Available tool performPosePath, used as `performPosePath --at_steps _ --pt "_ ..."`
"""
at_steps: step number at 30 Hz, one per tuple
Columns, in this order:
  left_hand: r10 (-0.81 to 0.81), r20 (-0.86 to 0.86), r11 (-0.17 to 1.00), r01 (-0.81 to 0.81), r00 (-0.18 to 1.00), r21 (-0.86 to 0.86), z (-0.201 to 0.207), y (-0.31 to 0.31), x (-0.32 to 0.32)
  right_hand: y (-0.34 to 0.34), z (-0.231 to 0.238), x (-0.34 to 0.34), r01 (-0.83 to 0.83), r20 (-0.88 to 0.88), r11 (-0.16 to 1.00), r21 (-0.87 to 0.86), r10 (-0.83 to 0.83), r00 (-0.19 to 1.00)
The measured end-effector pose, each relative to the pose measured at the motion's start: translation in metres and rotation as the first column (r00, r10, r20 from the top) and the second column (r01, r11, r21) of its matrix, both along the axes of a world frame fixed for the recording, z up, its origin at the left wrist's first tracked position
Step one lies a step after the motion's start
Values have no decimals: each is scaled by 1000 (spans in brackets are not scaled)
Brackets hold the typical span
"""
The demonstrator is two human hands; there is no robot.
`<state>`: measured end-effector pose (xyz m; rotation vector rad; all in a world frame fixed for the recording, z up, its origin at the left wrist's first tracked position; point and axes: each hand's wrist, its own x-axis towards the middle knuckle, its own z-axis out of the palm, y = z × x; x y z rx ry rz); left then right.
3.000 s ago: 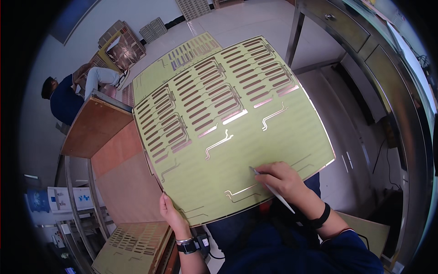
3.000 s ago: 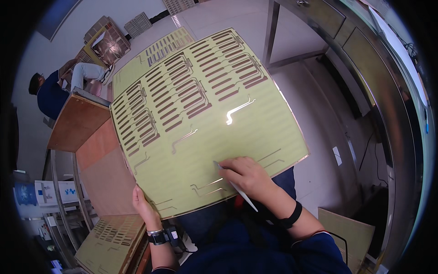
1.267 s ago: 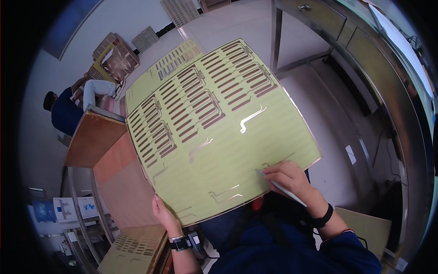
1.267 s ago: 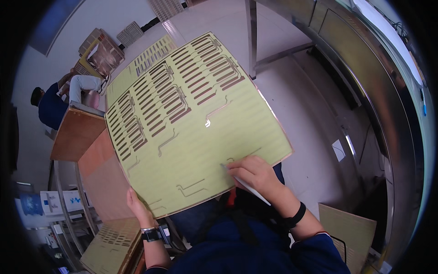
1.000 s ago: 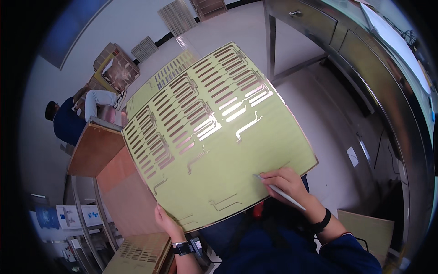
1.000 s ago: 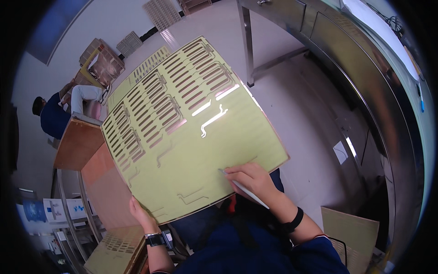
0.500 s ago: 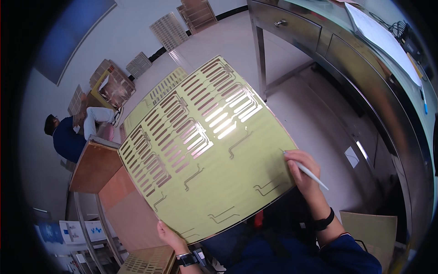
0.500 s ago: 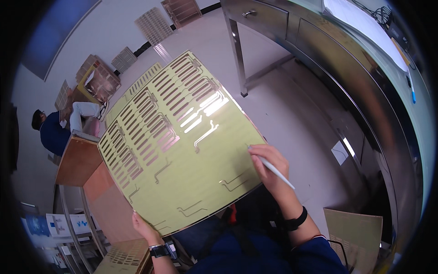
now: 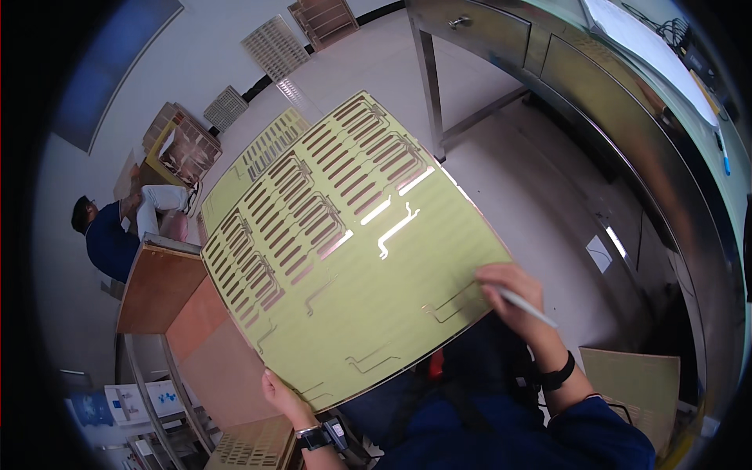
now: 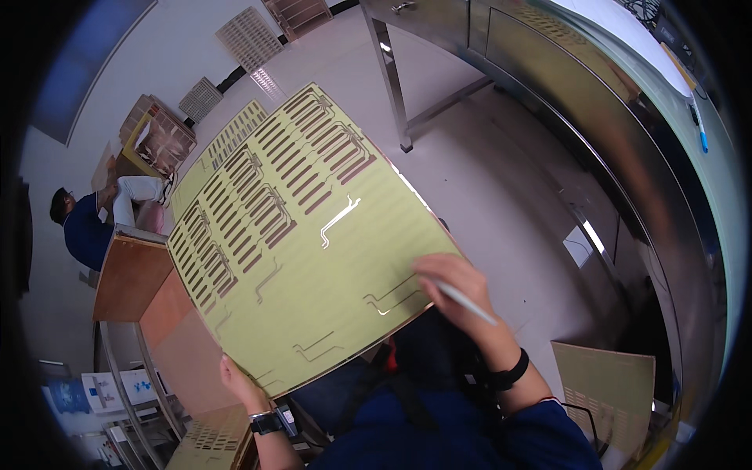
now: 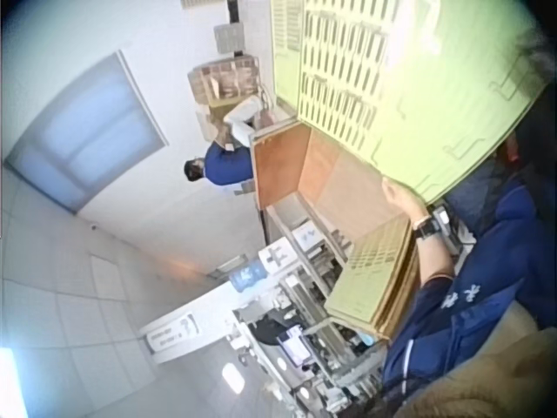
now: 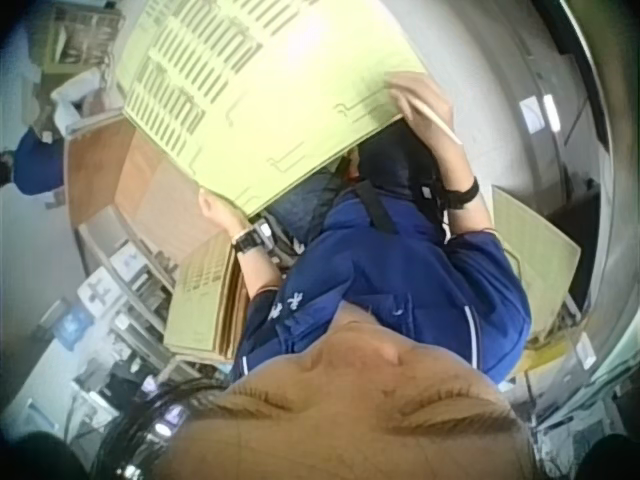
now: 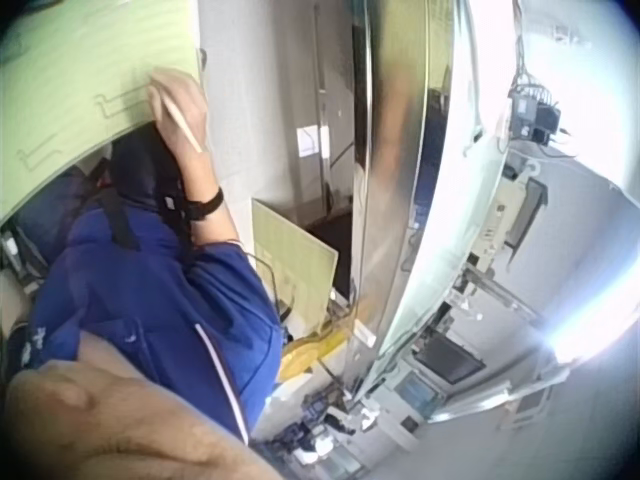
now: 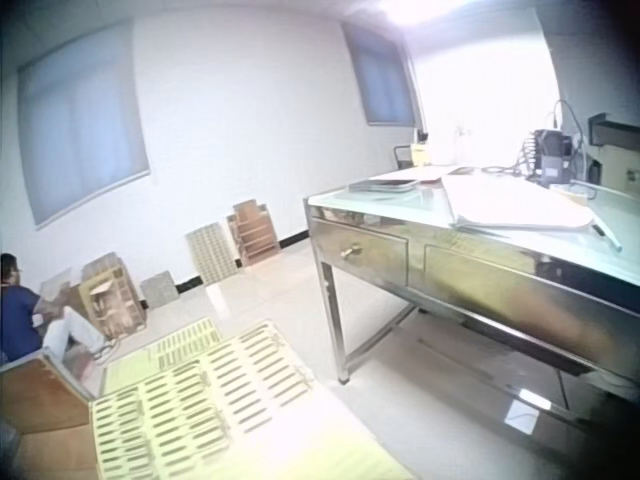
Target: Marking specific lines on metal fabrication sheets using a pen or stylus.
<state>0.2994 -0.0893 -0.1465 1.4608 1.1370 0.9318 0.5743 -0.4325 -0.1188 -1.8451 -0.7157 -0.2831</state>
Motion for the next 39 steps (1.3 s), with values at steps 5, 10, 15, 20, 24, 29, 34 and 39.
performPosePath --at_steps 5,10,15,20,24,29,34,39 --pt "10 5 1000 -9 1000 -18 5 -3 0 -4 -7 0 159 -145 985 62 -149 978" --pt "-21 -29 1000 21 999 -1 5 1 -8 -23 2 17 319 -408 921 225 -209 889" --pt "-28 -5 1000 28 1000 -9 -7 10 -14 -16 -1 20 297 -448 935 196 -184 875" --pt "-21 -15 1000 20 1000 -7 -1 4 -9 -19 8 21 101 -55 995 -28 -102 993" --pt "8 -15 1000 -8 1000 4 -2 1 -2 -22 6 18 -76 -13 989 -130 75 997" --pt "24 -34 999 -25 999 -27 11 -2 -4 -20 13 20 -156 -10 976 -153 156 988" --pt "52 -30 998 -51 998 20 -1 2 -5 -17 4 25 -136 54 976 -172 147 988" --pt "29 -45 1000 -29 999 7 5 2 -6 -14 1 27 -128 70 982 -141 139 988"
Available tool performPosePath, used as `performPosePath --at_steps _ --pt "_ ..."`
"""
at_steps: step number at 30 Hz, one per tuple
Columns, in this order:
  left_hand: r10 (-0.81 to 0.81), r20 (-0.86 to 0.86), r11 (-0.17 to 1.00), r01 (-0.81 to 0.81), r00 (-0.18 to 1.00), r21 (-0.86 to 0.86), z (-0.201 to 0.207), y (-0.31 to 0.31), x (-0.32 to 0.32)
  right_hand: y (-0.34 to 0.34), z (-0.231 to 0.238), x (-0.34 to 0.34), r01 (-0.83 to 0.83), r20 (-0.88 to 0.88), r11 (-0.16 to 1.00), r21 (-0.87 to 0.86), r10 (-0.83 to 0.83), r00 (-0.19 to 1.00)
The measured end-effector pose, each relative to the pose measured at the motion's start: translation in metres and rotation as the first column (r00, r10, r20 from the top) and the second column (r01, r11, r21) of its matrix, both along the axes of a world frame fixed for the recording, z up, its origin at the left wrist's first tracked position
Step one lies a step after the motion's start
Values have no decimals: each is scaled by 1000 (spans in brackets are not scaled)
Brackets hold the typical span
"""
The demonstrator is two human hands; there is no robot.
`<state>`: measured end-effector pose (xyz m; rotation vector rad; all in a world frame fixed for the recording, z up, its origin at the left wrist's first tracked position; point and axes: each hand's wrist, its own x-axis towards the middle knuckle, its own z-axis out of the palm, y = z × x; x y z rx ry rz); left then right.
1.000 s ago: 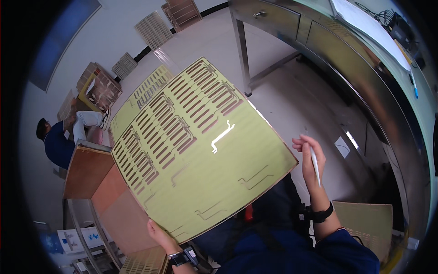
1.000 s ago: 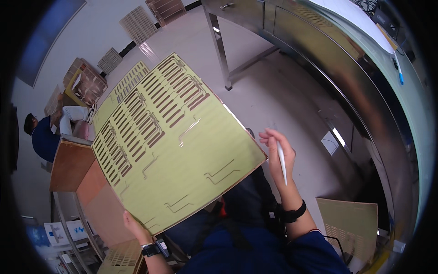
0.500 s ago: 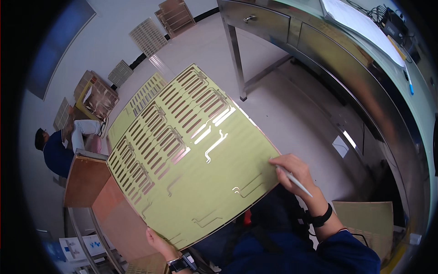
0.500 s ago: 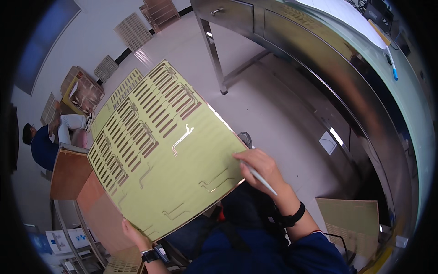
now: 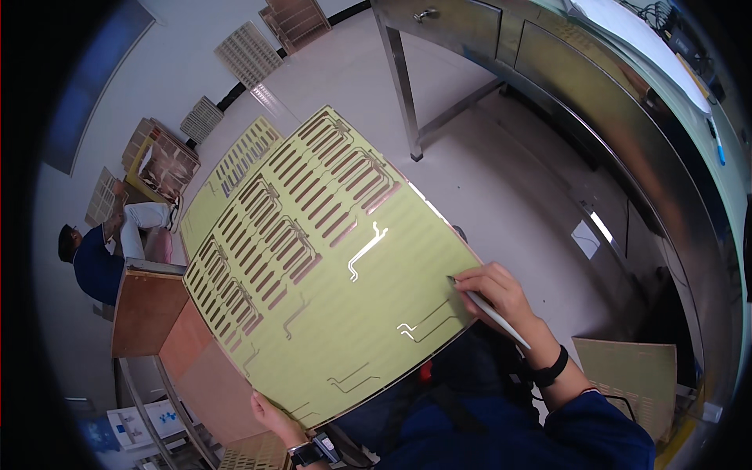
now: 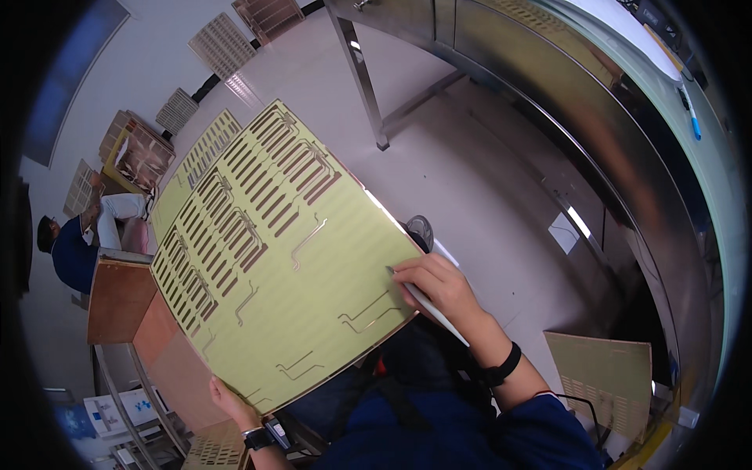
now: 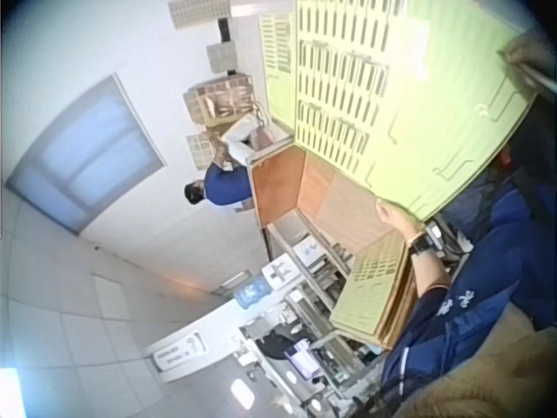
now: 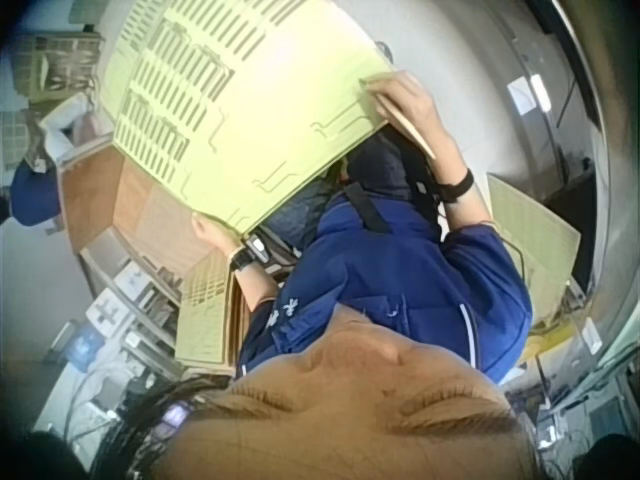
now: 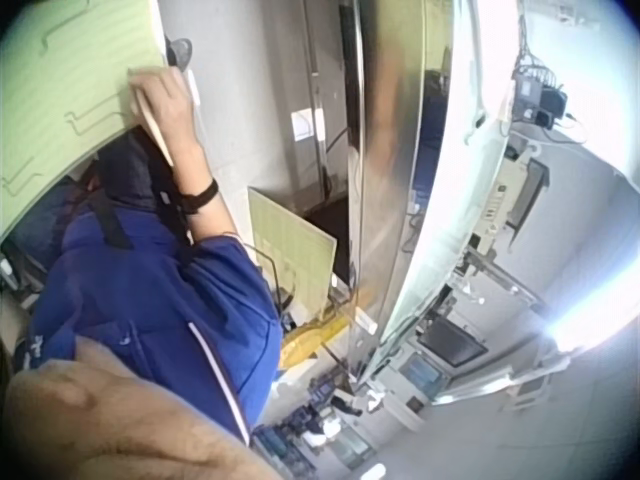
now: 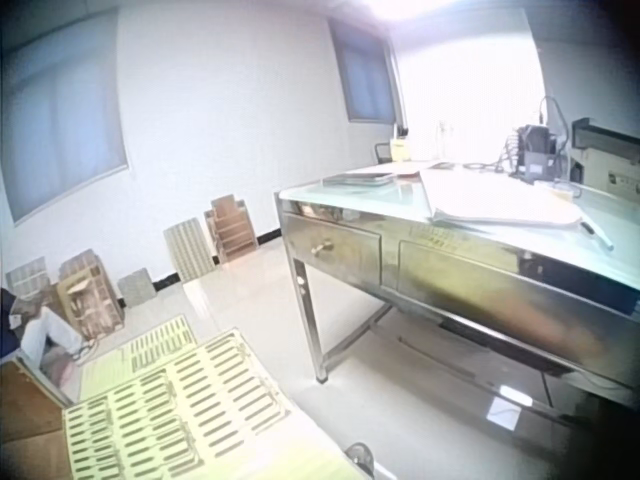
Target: Marking specific lines on metal fabrication sheets using a pen or stylus.
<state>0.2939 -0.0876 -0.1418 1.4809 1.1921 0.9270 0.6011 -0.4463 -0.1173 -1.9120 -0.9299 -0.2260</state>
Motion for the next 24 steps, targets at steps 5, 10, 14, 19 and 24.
performPosePath --at_steps 5,10,14,19,24 --pt "4 -43 1000 -3 999 30 -3 1 -1 3 -5 2 17 25 1000 7 -17 1000" --pt "-22 -36 999 23 999 32 -5 3 -5 6 -7 2 46 24 999 11 -47 999" --pt "-10 -41 999 12 999 30 -4 1 -1 4 -5 3 6 1 1000 16 -6 1000" --pt "-8 -7 1000 8 1000 10 -3 -1 0 10 -5 1 105 -7 994 16 -105 994" --pt "-5 -14 1000 5 1000 23 -6 0 0 4 -8 3 51 -15 999 19 -50 999"
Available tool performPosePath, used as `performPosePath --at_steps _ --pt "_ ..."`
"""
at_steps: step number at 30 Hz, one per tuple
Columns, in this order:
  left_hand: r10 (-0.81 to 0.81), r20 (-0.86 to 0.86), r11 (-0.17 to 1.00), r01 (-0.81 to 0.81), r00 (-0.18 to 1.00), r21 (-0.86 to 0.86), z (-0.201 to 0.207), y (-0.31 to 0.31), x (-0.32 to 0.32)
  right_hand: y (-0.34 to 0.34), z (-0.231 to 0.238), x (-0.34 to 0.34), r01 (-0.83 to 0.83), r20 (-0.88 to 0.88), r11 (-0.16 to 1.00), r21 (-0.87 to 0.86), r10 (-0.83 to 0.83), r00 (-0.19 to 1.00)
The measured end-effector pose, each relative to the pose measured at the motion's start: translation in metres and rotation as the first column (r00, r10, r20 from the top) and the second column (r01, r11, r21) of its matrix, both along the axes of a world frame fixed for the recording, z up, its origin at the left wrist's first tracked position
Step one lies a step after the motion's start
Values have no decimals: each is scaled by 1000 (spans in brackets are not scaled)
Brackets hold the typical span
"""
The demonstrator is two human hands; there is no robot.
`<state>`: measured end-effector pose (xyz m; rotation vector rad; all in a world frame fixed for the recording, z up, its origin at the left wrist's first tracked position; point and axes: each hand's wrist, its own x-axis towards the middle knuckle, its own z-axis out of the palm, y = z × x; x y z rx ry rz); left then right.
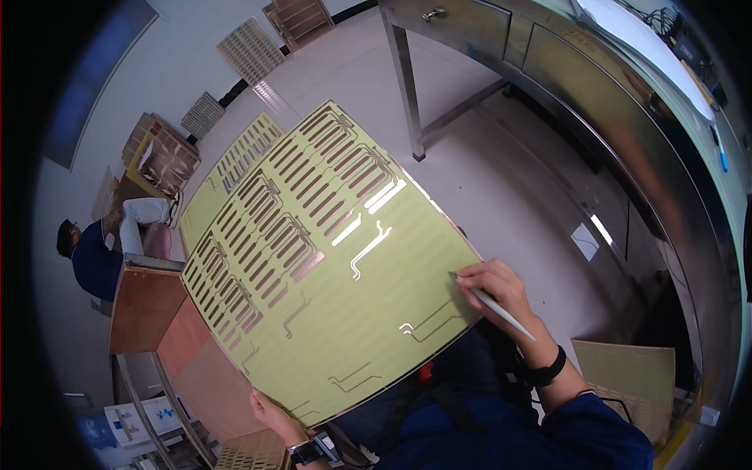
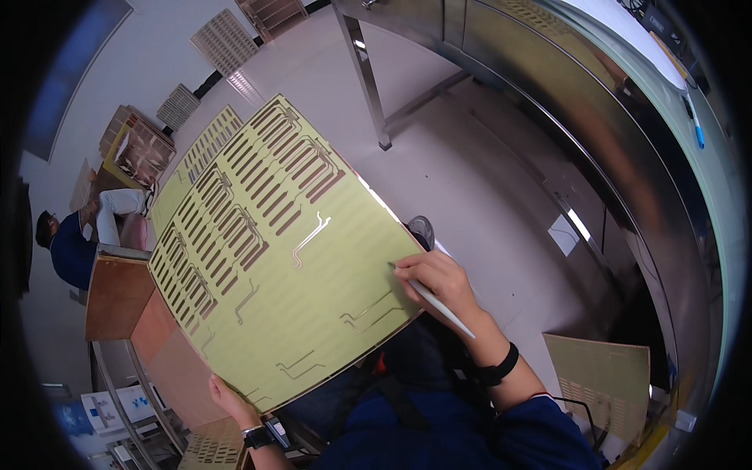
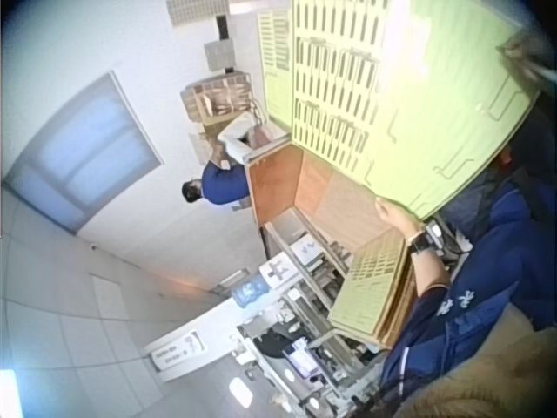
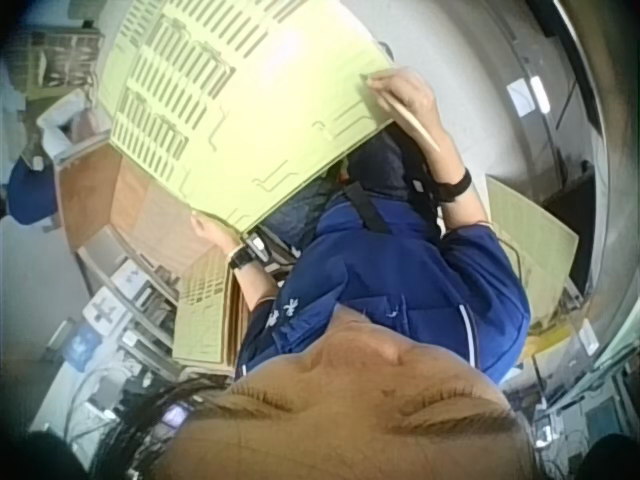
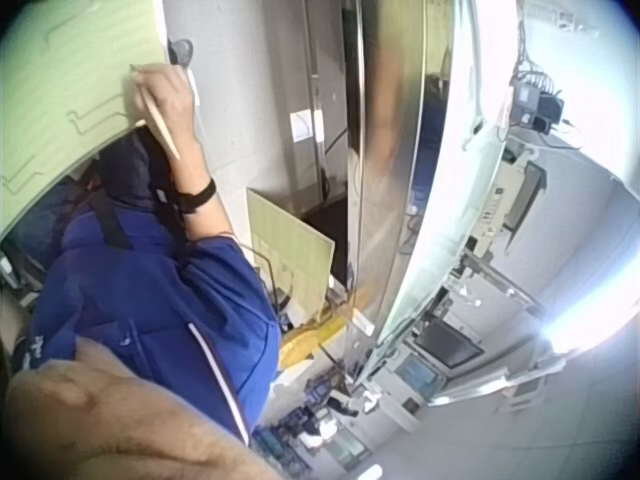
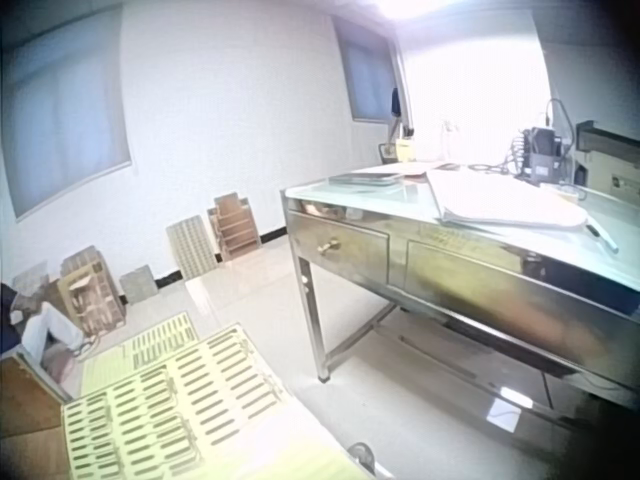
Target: Marking specific lines on metal fabrication sheets using a pen or stylus.
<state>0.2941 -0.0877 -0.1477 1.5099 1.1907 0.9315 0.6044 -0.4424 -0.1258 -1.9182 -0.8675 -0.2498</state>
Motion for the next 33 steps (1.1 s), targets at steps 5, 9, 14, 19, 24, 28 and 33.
performPosePath --at_steps 5,9,14,19,24,28,33 --pt "15 18 1000 -15 1000 -12 3 -3 1 2 -1 0 -8 19 1000 6 8 1000" --pt "15 -14 1000 -15 1000 7 -5 -2 6 4 -7 1 94 -118 994 61 -87 989" --pt "37 33 999 -37 999 8 -2 -3 6 -4 1 4 241 -439 922 303 -90 894" --pt "54 29 999 -54 998 5 -16 2 9 -13 -15 14 417 -613 855 308 -157 774" --pt "36 100 999 -37 994 4 -23 2 12 -3 -24 37 341 -654 891 299 -69 754" --pt "24 165 1000 -23 986 -8 -21 2 13 15 -17 48 192 -748 925 328 131 651" --pt "22 166 998 -31 986 49 -27 7 5 29 -15 50 37 -734 963 268 180 655"
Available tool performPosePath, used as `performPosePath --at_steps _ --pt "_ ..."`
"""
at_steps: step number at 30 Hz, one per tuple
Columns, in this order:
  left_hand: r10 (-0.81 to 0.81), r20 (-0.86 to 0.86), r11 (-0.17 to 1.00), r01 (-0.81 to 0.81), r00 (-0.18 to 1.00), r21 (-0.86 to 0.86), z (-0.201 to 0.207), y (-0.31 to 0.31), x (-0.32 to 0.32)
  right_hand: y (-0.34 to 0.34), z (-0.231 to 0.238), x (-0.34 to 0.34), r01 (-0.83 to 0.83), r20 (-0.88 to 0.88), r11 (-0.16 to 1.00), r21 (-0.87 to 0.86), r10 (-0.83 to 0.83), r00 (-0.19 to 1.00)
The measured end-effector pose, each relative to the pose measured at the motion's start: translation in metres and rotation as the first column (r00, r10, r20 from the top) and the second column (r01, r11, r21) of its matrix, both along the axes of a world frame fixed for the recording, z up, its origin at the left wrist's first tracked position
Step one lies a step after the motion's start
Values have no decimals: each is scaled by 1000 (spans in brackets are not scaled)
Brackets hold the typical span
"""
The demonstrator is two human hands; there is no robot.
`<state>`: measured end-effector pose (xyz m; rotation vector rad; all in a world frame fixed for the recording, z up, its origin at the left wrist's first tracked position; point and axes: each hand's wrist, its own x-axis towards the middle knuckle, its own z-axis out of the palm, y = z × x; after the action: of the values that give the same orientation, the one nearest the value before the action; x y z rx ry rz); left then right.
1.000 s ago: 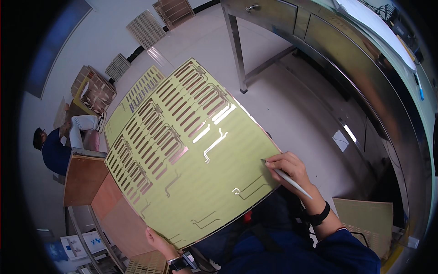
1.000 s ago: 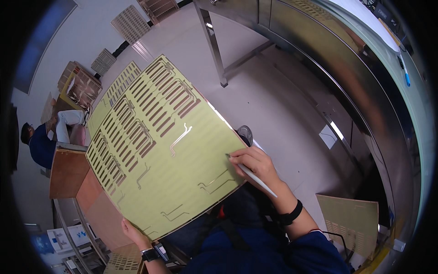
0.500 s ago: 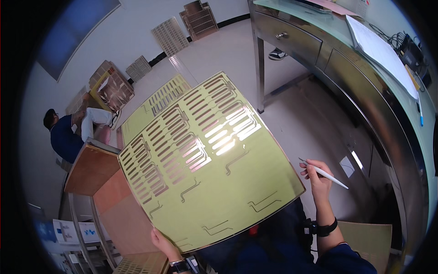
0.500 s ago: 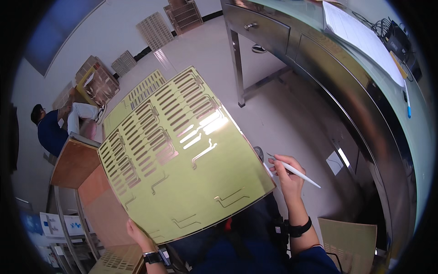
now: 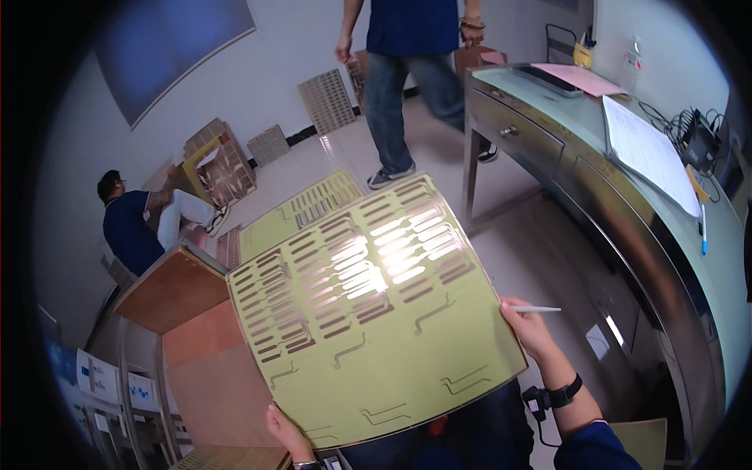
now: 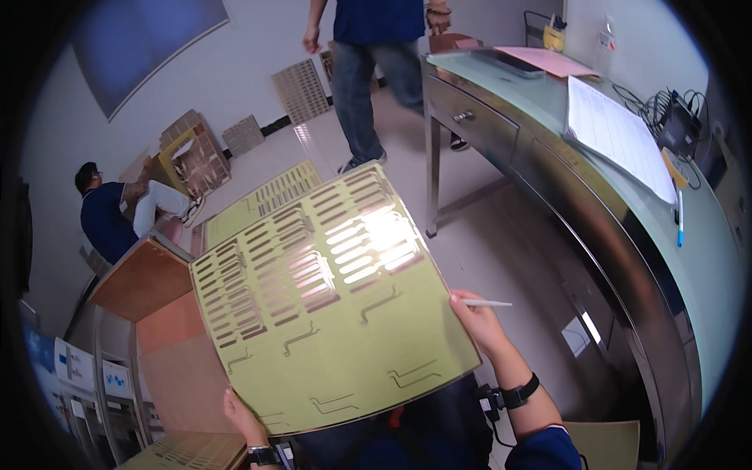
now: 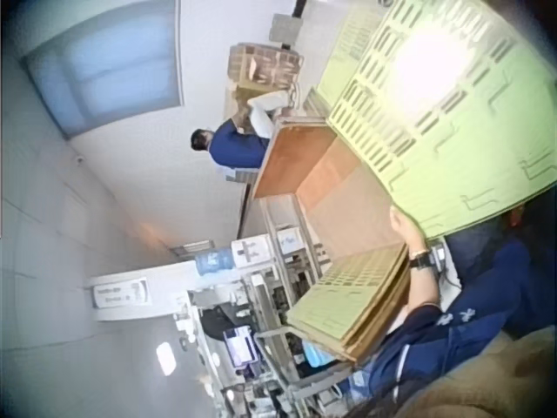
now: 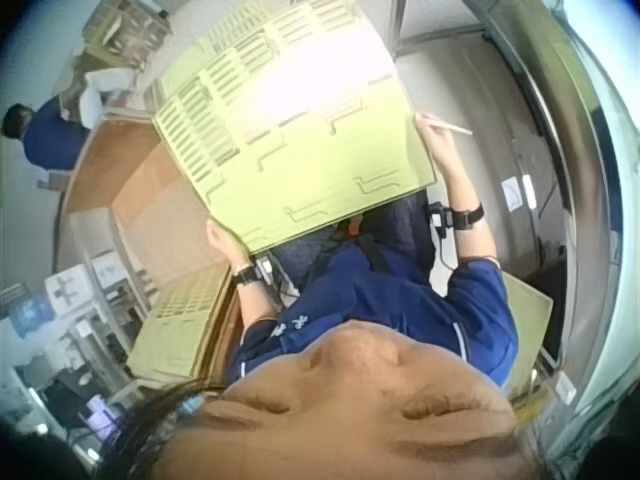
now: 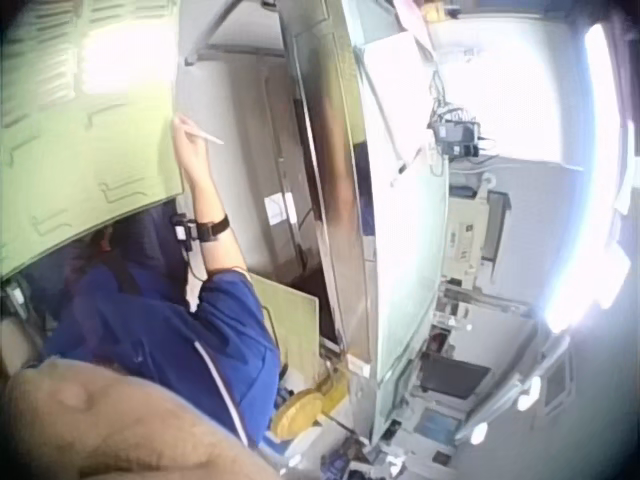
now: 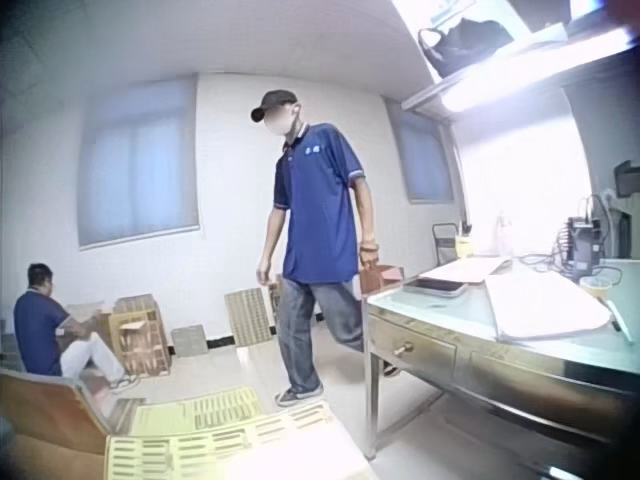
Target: Marking specific lines on metal fabrication sheets using a pen or stylus.
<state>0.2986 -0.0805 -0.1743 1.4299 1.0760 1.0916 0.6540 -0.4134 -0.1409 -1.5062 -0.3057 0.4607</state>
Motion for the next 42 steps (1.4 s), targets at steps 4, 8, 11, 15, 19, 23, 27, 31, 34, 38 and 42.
performPosePath --at_steps 4,8,11,15,19,23,27,31,34,38,42 --pt "-15 -23 1000 15 1000 0 7 6 3 -10 -1 -23 -82 -224 996 30 86 971" --pt "-56 -84 997 61 995 57 5 25 -10 -13 -4 -45 48 -243 977 208 4 970" --pt "-94 -197 980 126 976 154 20 40 -6 -10 11 -57 89 -257 952 291 -12 966" --pt "80 -7 954 -74 997 289 66 36 15 -4 12 -56 97 -223 922 374 -12 975" --pt "127 69 951 -141 990 276 89 -14 46 16 33 -58 164 -182 828 536 -75 980" --pt "-332 352 913 392 875 -112 79 -79 78 49 53 -69 217 -173 696 684 -133 976" --pt "-526 748 492 862 406 -121 83 -130 108 82 65 -83 218 -179 589 778 -124 976" --pt "-251 822 729 659 512 -187 97 -131 127 94 63 -100 161 -184 662 732 -36 982" --pt "-150 777 878 444 612 -181 108 -106 122 98 50 -132 55 -124 734 677 41 991" --pt "3 573 983 102 820 -151 91 -82 117 111 47 -174 38 -216 753 657 140 966" --pt "53 506 990 22 861 -140 78 -72 102 90 13 -144 -26 -251 785 619 229 940"
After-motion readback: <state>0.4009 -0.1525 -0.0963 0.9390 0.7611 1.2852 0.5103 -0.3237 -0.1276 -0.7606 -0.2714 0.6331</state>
